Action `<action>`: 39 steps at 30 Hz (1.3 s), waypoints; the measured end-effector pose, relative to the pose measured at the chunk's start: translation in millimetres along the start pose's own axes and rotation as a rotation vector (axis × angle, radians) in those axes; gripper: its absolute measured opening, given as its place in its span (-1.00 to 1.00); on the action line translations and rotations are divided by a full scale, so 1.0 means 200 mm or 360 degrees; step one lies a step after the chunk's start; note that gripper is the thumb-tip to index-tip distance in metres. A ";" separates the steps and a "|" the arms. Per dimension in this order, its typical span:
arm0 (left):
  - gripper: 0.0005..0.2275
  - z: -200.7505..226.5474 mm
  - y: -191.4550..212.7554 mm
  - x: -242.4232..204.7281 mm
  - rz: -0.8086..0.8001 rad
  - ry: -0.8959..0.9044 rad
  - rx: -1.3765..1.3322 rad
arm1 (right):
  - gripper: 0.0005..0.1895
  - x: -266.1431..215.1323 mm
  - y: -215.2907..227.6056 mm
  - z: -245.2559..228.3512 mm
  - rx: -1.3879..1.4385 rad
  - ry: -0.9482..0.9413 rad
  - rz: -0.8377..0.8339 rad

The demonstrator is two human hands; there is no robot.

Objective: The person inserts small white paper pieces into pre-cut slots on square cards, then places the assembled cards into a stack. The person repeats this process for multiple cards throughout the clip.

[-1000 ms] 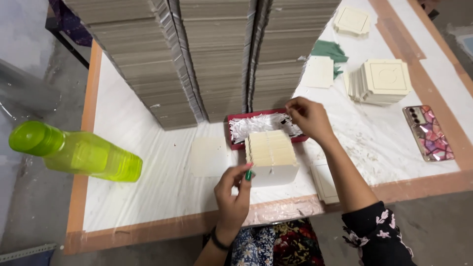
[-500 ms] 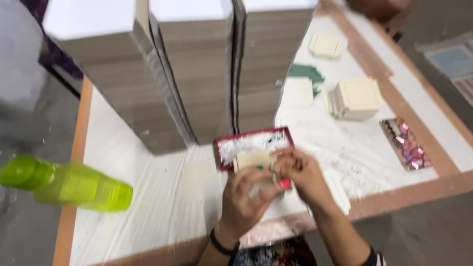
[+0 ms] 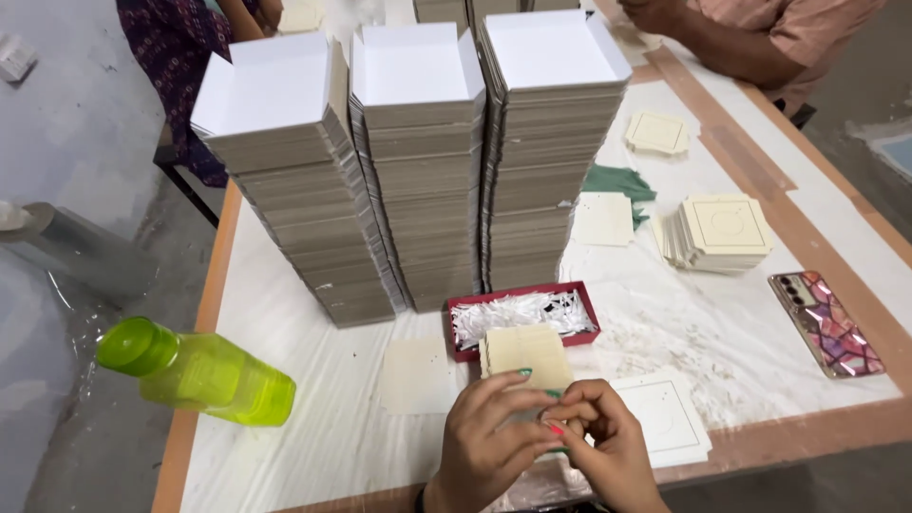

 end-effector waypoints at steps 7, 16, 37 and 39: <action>-0.91 0.00 -0.03 -0.04 -0.0042 0.0336 -0.0270 | -0.72 -0.09 0.04 0.10 -0.0568 0.0517 0.0210; -0.81 -0.07 -0.14 -0.18 0.0280 0.0613 -0.0784 | -0.67 -0.10 -0.05 -0.21 -0.0395 0.0545 -0.0146; -0.49 0.03 -0.14 -0.24 0.0644 0.0831 -0.0879 | -0.91 -0.15 -0.25 -0.38 -0.0847 0.0891 -0.0013; -0.48 0.05 -0.11 -0.19 0.0651 0.0821 -0.0956 | -0.91 -0.15 -0.24 -0.38 -0.0820 0.0905 0.0006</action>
Point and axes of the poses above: each hand's wrist, its own x-axis towards the middle knuckle, its own y-axis out of the back of the hand, z = x × y, the point moved 1 cm from there along x, towards the middle knuckle, and after that the axes turned 2 degrees about -x, right-handed, at the moved point
